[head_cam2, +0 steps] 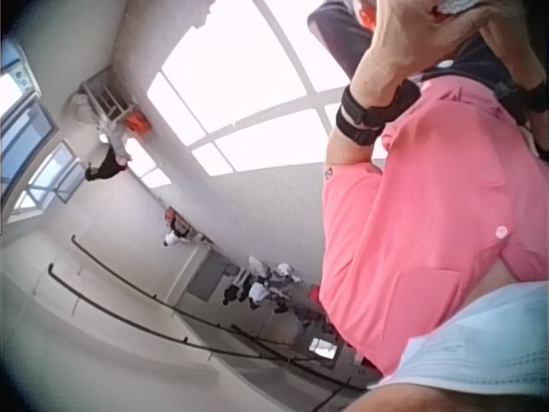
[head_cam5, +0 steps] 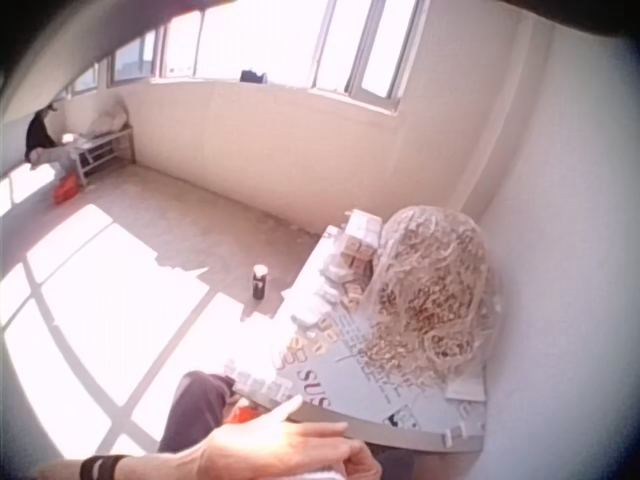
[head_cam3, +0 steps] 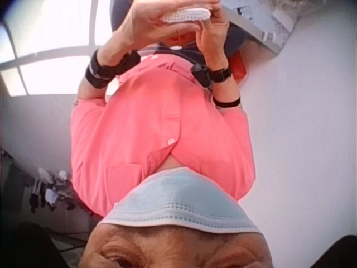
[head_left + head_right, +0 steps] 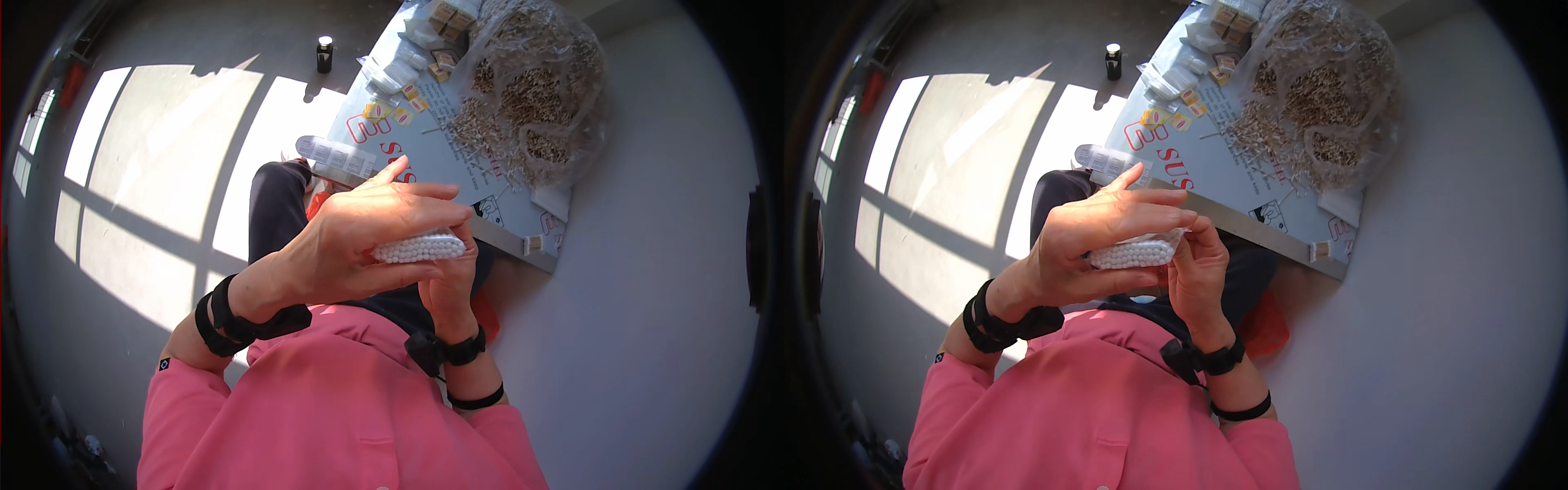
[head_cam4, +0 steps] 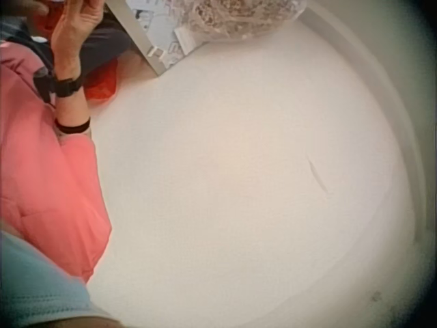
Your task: Packaging cotton swabs into small plastic bags and arranging them on a work surface.
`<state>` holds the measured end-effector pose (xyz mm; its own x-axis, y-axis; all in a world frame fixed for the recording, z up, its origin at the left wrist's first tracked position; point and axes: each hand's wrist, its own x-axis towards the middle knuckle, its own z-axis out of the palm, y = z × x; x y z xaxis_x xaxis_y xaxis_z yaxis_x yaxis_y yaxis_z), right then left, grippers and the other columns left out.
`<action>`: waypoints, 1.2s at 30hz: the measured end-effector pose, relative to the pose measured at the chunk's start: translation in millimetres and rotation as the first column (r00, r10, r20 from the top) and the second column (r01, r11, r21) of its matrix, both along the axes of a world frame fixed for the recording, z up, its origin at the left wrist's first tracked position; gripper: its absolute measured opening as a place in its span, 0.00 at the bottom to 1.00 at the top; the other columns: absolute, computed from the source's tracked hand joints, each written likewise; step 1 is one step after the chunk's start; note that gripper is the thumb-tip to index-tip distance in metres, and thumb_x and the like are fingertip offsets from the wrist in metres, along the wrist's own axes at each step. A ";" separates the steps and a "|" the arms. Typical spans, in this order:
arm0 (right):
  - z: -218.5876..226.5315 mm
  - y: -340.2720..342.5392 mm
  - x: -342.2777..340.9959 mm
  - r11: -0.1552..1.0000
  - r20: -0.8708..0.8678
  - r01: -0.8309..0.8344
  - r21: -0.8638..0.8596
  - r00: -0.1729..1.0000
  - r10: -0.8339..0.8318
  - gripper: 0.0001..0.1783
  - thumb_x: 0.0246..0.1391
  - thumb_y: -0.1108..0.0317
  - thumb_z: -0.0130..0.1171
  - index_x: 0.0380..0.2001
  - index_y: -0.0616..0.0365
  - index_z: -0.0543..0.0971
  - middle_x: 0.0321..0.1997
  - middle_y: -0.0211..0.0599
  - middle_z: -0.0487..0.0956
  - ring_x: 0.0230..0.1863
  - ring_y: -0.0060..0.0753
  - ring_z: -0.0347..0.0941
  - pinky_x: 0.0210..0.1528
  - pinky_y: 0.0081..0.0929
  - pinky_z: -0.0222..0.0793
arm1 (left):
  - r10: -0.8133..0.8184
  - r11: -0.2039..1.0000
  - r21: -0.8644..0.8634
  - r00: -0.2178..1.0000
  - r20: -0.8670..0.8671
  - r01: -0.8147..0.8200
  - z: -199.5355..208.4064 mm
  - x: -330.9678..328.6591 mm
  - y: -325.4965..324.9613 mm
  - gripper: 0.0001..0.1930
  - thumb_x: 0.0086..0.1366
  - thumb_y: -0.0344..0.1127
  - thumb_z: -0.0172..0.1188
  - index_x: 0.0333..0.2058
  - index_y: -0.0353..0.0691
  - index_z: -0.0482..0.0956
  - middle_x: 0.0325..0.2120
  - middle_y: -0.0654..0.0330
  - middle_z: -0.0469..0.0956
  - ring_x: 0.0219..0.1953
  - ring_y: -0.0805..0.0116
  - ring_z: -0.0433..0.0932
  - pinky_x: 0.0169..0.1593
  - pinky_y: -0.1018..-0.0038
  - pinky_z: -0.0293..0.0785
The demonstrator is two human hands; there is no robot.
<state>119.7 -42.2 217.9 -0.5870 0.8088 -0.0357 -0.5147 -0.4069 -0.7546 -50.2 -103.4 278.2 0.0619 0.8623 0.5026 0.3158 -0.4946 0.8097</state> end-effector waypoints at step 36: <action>66.1 48.2 -14.6 0.942 0.490 -0.124 0.311 0.871 -0.047 0.07 0.60 0.70 0.60 0.38 0.63 0.81 0.35 0.27 0.81 0.33 0.11 0.72 0.39 0.13 0.69 | 0.417 0.850 -0.482 0.286 0.863 0.214 -37.1 16.7 -21.6 0.19 0.74 0.40 0.48 0.55 0.33 0.71 0.47 0.53 0.77 0.50 0.65 0.77 0.54 0.65 0.75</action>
